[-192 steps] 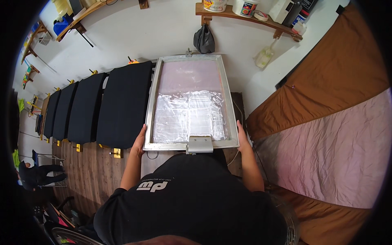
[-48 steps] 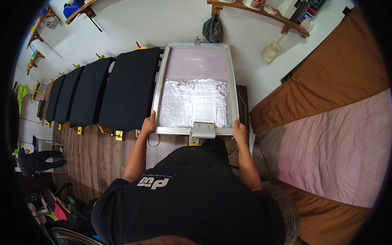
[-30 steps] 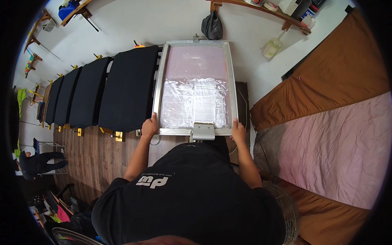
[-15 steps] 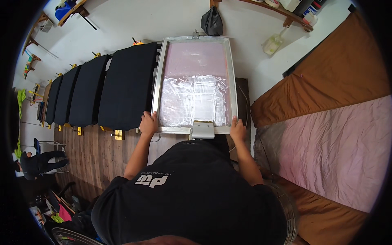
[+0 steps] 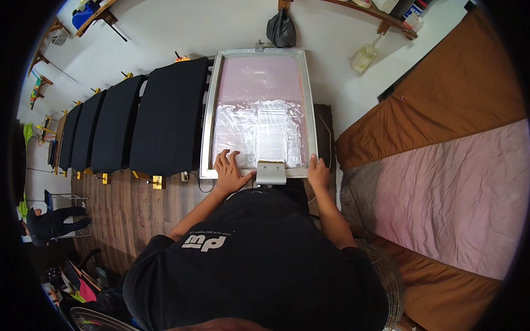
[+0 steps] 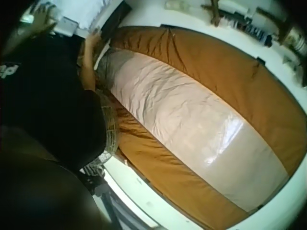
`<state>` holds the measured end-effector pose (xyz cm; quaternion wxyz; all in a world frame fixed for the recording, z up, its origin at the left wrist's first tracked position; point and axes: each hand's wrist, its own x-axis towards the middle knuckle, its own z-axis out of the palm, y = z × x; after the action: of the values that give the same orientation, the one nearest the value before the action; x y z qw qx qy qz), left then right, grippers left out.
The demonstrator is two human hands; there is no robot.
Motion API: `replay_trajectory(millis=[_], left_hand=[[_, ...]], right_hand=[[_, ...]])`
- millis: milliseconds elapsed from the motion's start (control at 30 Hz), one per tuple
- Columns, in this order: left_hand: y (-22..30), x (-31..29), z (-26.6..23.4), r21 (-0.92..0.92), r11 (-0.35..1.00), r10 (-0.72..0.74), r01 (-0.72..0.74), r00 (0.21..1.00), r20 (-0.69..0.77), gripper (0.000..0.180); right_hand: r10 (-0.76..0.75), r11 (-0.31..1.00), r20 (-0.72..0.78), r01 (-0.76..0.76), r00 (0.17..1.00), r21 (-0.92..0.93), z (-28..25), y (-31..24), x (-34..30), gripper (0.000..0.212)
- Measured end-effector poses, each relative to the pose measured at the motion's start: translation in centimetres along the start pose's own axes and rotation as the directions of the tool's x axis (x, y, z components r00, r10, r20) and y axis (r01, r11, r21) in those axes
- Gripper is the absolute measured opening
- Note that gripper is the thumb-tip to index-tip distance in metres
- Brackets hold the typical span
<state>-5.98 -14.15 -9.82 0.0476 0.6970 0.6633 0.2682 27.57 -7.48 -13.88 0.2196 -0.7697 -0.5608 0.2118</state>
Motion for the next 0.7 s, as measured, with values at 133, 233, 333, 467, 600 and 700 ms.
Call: replay_trajectory(millis=[133,233,333,467,600,700], left_hand=[[-0.08,-0.15,0.80,0.035,0.999,-0.007,0.007,1.000,0.009,0.086],[-0.17,-0.23,1.02,0.043,0.999,-0.009,0.008,1.000,0.027,0.085],[-0.21,-0.31,1.04,0.040,0.999,-0.001,-0.001,0.999,0.036,0.083],[-0.24,-0.38,0.92,0.029,1.000,0.002,-0.003,0.999,0.044,0.081],[-0.06,-0.24,0.76,0.030,1.000,-0.007,0.006,0.999,0.047,0.078],[0.10,-0.28,0.80,0.033,0.999,-0.017,0.016,0.999,0.031,0.075]], right_hand=[[-0.021,0.999,-0.005,0.022,1.000,0.030,0.09,0.44,0.13,0.065],[-0.034,0.998,-0.013,0.035,0.999,0.045,0.22,0.64,0.22,0.065],[-0.041,0.997,-0.049,0.044,0.998,0.063,0.22,0.48,0.08,0.059],[-0.052,0.995,-0.048,0.056,0.997,0.080,0.12,0.47,0.11,0.060],[-0.048,0.996,-0.041,0.051,0.998,0.073,0.06,0.57,0.12,0.066],[-0.047,0.996,-0.038,0.050,0.998,0.073,0.13,0.70,0.15,0.066]])
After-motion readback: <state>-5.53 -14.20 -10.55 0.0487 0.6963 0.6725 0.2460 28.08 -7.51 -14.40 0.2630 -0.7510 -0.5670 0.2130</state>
